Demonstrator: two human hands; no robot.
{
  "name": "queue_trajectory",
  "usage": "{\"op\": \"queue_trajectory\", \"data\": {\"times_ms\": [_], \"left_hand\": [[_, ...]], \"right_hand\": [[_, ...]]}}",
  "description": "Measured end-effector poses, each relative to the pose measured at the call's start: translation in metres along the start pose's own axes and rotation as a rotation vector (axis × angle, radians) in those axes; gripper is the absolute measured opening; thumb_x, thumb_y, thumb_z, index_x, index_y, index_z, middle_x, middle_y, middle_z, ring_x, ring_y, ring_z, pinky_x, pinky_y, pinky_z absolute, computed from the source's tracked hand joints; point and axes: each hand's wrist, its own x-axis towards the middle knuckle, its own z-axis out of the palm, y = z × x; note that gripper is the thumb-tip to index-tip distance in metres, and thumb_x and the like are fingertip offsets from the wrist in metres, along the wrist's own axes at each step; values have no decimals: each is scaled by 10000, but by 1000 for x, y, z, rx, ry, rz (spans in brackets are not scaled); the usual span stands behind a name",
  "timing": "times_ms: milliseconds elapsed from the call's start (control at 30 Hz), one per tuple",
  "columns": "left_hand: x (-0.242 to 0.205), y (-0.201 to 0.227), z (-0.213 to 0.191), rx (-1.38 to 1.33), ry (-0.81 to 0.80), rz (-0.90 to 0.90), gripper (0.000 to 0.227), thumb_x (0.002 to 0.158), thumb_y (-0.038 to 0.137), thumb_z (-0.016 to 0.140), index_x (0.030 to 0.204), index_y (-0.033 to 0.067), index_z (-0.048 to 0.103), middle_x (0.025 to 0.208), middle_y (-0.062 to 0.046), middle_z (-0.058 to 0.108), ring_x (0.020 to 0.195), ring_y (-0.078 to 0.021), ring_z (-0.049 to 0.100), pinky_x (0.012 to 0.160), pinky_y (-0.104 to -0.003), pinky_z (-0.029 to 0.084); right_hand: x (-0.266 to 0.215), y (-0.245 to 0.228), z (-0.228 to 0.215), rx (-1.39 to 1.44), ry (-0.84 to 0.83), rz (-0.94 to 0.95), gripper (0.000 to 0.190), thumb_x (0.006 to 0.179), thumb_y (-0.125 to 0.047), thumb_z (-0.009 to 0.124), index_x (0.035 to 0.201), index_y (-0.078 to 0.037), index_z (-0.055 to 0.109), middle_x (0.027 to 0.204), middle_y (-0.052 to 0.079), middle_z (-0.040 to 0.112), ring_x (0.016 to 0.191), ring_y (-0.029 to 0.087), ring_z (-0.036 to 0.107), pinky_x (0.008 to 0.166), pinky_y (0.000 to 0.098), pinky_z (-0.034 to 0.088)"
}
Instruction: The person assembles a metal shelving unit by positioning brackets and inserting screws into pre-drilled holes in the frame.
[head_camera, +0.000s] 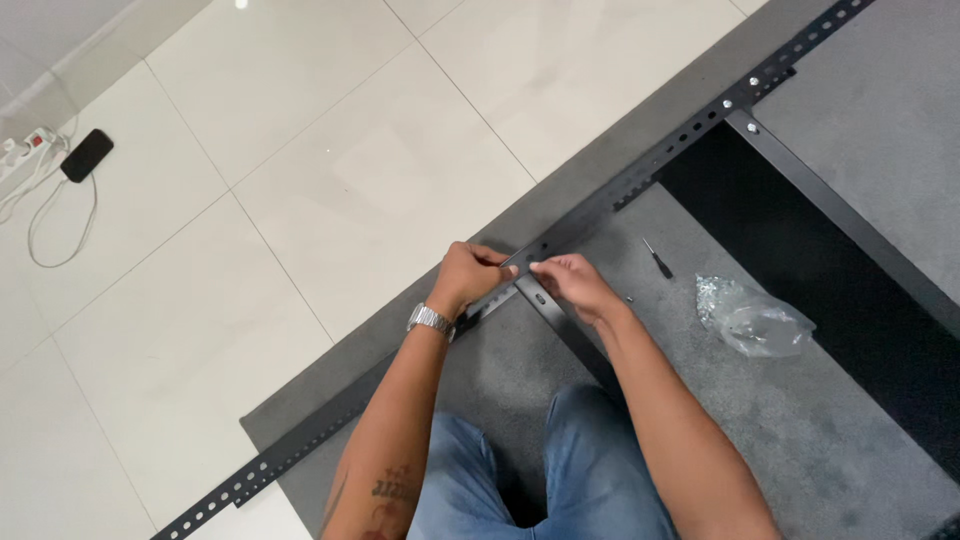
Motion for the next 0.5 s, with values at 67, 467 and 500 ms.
{"op": "queue_trajectory", "data": {"times_ms": [67,467,500], "left_hand": [[13,2,8,121,87,-26,361,733,265,1072,1073,205,966,942,-99,895,915,-334,853,796,-429,676],[-11,30,-8,70,46,-116,376,742,190,1039,1111,188,968,979,-109,905,986,-270,822,934,-378,645],[-9,27,-6,72,47,-118,376,742,190,1039,1111,188,968,979,-109,905,986,-270,822,934,-378,645]], "right_hand": [[22,17,-8,175,44,43,246,958,-357,868,1003,-117,898,817,13,817,695,112,769,668,249,566],[97,72,-37,403,-179,111,56,939,-67,735,988,-91,748,978,145,896,860,246,899,741,345,669],[92,68,-36,405,-181,114,56,939,-67,735,988,-91,748,978,145,896,860,246,899,741,345,669]]}}
